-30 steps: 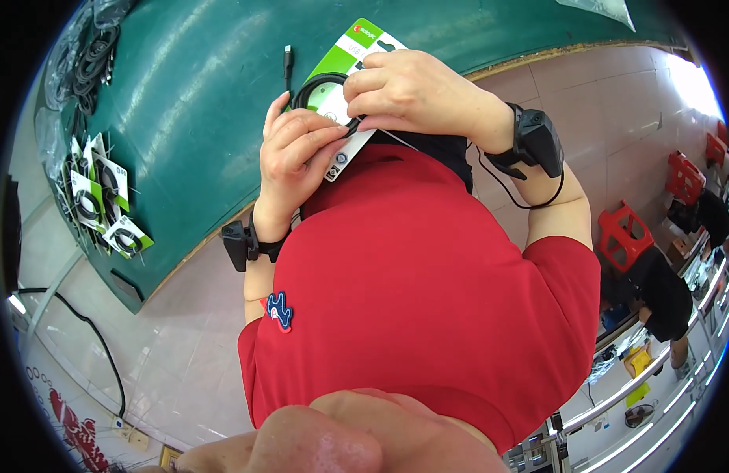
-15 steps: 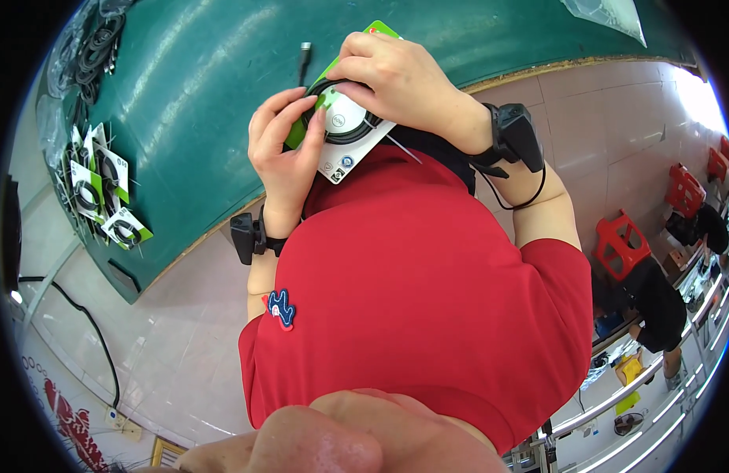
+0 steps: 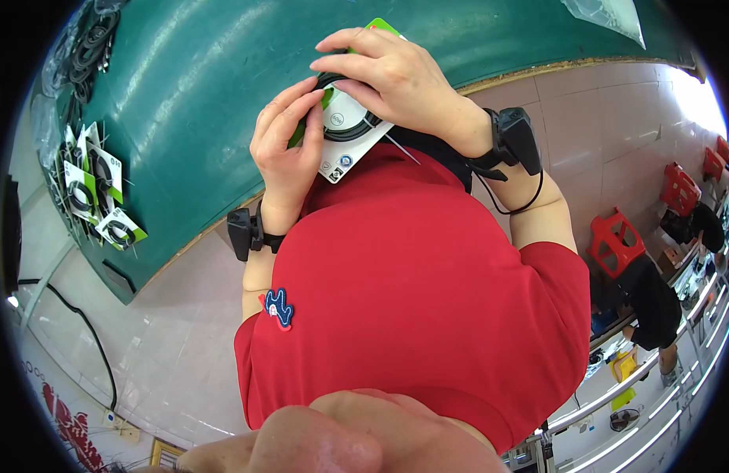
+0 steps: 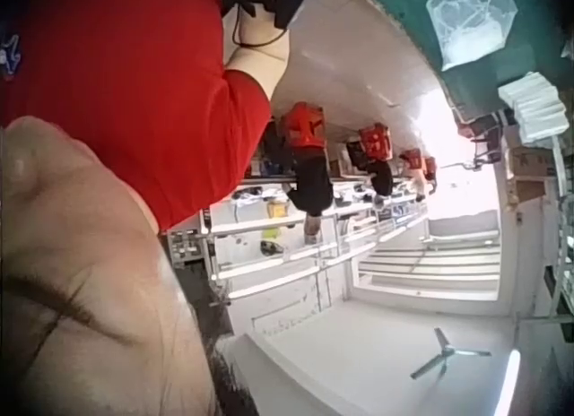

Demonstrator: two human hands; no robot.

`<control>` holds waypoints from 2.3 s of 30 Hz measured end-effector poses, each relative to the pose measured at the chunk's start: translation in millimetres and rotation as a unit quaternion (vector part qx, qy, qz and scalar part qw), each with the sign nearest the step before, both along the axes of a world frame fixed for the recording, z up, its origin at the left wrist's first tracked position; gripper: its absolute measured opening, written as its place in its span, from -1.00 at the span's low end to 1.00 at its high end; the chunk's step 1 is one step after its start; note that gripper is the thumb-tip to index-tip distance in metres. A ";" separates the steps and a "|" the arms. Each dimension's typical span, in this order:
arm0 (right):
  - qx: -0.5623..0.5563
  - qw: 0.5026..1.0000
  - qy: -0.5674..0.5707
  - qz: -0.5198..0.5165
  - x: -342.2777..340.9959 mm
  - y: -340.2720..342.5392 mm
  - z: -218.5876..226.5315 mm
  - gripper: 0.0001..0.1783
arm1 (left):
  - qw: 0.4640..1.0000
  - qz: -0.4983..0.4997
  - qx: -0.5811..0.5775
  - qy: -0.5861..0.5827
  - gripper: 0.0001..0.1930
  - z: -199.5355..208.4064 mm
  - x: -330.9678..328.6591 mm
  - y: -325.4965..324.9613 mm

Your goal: Packaging USB cables onto display cards using plastic ties at a factory workbench.

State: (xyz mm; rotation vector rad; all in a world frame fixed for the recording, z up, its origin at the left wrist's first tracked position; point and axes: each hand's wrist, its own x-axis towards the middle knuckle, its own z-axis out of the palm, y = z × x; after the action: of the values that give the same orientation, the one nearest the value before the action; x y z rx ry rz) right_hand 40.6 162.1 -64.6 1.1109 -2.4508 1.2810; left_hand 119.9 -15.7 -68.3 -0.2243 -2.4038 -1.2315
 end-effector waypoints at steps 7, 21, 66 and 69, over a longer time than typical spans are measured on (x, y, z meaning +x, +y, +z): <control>0.028 0.999 0.028 0.033 -2.1 1.3 -3.1 -0.84 | 1.000 -0.021 0.000 -0.023 -0.78 -3.8 1.0 -4.7; 0.007 0.999 0.041 0.032 3.9 8.7 -2.8 -0.83 | 0.969 -0.028 -0.143 -0.200 -0.69 35.0 -7.1 -9.4; -0.014 0.994 0.074 0.082 23.7 43.5 51.6 -0.68 | 0.941 -0.101 0.187 -0.263 -0.77 52.5 29.5 0.0; 0.012 0.996 0.050 0.076 23.6 47.7 52.4 -0.64 | 0.945 -0.120 0.171 -0.253 -0.75 52.4 30.1 -0.3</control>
State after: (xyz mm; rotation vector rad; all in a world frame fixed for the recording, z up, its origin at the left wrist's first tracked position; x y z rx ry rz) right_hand 64.2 209.8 -12.2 1.3576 -2.3552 1.2066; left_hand 149.9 -16.0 -15.9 -0.1014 -2.5657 -1.9990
